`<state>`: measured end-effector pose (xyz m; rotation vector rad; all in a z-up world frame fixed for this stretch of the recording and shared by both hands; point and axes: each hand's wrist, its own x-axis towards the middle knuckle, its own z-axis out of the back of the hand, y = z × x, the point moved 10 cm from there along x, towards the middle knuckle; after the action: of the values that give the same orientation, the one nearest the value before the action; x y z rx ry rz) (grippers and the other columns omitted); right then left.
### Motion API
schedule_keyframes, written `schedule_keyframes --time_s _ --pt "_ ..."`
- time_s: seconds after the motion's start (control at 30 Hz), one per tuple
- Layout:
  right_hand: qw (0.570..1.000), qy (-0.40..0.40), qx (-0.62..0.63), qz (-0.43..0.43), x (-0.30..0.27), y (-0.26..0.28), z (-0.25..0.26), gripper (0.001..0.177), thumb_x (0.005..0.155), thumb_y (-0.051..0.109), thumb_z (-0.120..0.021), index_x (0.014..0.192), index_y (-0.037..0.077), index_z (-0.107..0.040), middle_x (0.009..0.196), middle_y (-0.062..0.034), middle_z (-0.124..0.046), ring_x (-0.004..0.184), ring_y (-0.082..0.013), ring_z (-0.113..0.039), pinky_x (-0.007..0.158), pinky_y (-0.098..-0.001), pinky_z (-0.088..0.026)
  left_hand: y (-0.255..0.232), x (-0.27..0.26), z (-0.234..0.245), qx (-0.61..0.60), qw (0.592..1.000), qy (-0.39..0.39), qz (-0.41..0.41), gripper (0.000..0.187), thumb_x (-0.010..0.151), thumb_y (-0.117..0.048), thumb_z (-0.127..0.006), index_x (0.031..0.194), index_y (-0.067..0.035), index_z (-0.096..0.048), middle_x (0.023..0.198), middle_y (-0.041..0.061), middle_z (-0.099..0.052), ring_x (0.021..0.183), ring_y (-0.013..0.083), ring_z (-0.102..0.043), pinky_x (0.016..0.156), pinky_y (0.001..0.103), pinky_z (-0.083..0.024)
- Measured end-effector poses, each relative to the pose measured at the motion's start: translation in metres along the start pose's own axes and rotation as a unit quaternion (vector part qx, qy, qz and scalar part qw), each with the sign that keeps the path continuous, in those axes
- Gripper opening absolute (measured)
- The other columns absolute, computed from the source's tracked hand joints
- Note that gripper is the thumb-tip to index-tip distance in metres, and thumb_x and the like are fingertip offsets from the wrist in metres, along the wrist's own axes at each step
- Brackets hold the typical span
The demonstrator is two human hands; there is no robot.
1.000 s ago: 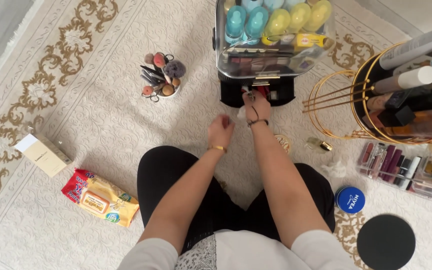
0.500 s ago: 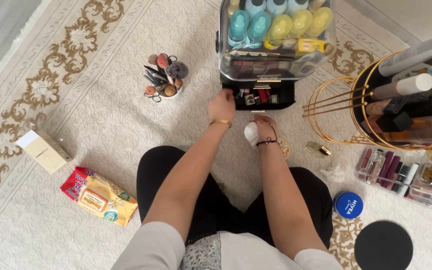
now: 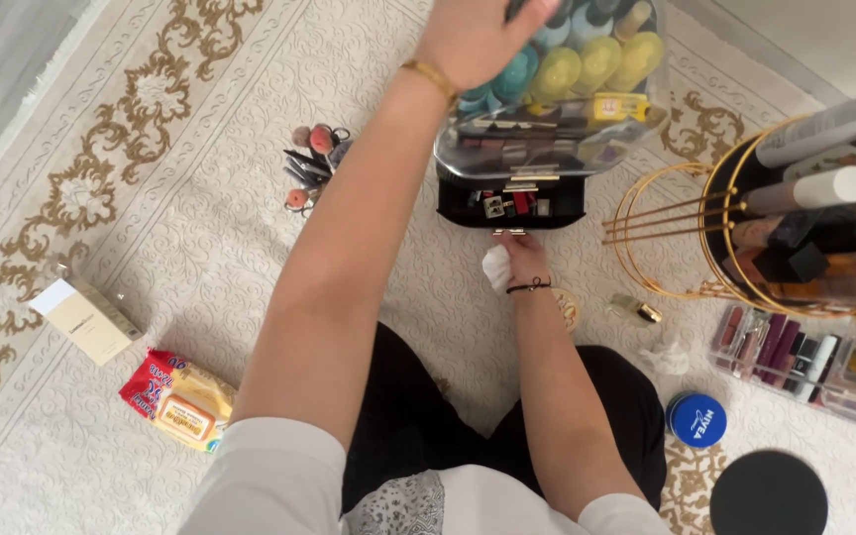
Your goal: Organizing makeup and cosmetic products into a storage container on the floor.
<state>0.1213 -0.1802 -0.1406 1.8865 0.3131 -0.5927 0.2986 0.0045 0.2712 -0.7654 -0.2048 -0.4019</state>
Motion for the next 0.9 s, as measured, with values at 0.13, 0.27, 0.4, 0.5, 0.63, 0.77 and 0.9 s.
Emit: schedule_keyframes --time_s 0.13,0.27,0.4,0.5,0.63,0.77,0.9 --pt "1.0 -0.024 -0.001 0.006 0.023 0.007 -0.002 0.027 0.097 0.012 -0.071 0.117 -0.005 -0.067 0.105 -0.0117 -0.074 0.089 -0.0181 -0.068 0.076 -0.0307 -0.057 -0.003 0.002 -0.001 0.033 0.994 -0.072 -0.076 0.05 0.099 -0.055 -0.063 0.116 -0.008 -0.07 0.097 0.015 -0.074 0.093 0.0345 -0.069 0.085 0.046 -0.054" --pt "0.998 0.016 0.031 0.054 0.074 0.011 -0.004 0.025 0.097 0.008 -0.071 0.112 -0.011 -0.065 0.107 -0.0171 -0.075 0.091 -0.0217 -0.07 0.074 -0.0329 -0.057 -0.003 0.001 -0.005 0.069 0.99 -0.075 -0.097 0.051 0.103 -0.054 -0.06 0.128 -0.01 -0.066 0.123 0.017 -0.068 0.116 0.0385 -0.06 0.099 0.049 -0.047" --pt "0.988 0.093 0.089 0.087 0.082 0.034 -0.026 0.024 0.088 -0.006 -0.066 0.112 -0.009 -0.068 0.106 -0.0139 -0.076 0.093 -0.023 -0.075 0.077 -0.0341 -0.062 0.001 0.004 -0.012 0.075 0.992 -0.048 -0.09 0.058 0.105 -0.055 -0.056 0.142 -0.011 -0.056 0.14 0.013 -0.061 0.13 0.034 -0.054 0.11 0.046 -0.043" --pt "0.995 0.058 0.027 0.08 0.043 0.062 -0.042 0.018 0.098 0.007 -0.065 0.112 -0.004 -0.069 0.105 -0.0092 -0.076 0.093 -0.0175 -0.075 0.074 -0.0286 -0.058 0.003 0.004 -0.013 0.088 0.99 -0.057 -0.097 0.061 0.106 -0.055 -0.054 0.147 -0.011 -0.052 0.142 0.012 -0.06 0.133 0.0327 -0.053 0.112 0.046 -0.043" --pt "0.998 0.026 -0.022 0.044 0.043 0.049 -0.028 0.019 0.099 0.011 -0.068 0.109 -0.005 -0.068 0.098 -0.0131 -0.078 0.084 -0.0189 -0.071 0.068 -0.0306 -0.056 -0.006 0.0 -0.01 0.111 0.99 -0.043 -0.072 0.064 0.105 -0.057 -0.051 0.15 -0.012 -0.048 0.147 0.013 -0.055 0.138 0.0336 -0.049 0.111 0.046 -0.041" --pt "0.984 0.024 -0.175 0.024 -0.003 0.045 -0.034 0.027 0.096 0.018 -0.071 0.108 -0.006 -0.068 0.097 -0.0134 -0.075 0.079 -0.0213 -0.07 0.068 -0.0343 -0.058 -0.029 -0.043 0.019 0.126 0.974 -0.177 -0.064 0.062 0.105 -0.052 -0.057 0.15 -0.01 -0.047 0.152 0.016 -0.048 0.142 0.039 -0.043 0.116 0.052 -0.034" --pt "0.98 0.12 -0.158 0.027 -0.095 0.036 -0.036 0.041 0.085 0.006 -0.068 0.126 0.006 -0.061 0.11 -0.0084 -0.069 0.092 -0.0204 -0.069 0.075 -0.0369 -0.06 -0.056 -0.155 0.035 -0.136 0.965 -0.224 0.013 0.04 0.109 -0.031 -0.057 0.141 -0.008 -0.055 0.142 0.017 -0.062 0.135 0.0347 -0.06 0.115 0.04 -0.048"
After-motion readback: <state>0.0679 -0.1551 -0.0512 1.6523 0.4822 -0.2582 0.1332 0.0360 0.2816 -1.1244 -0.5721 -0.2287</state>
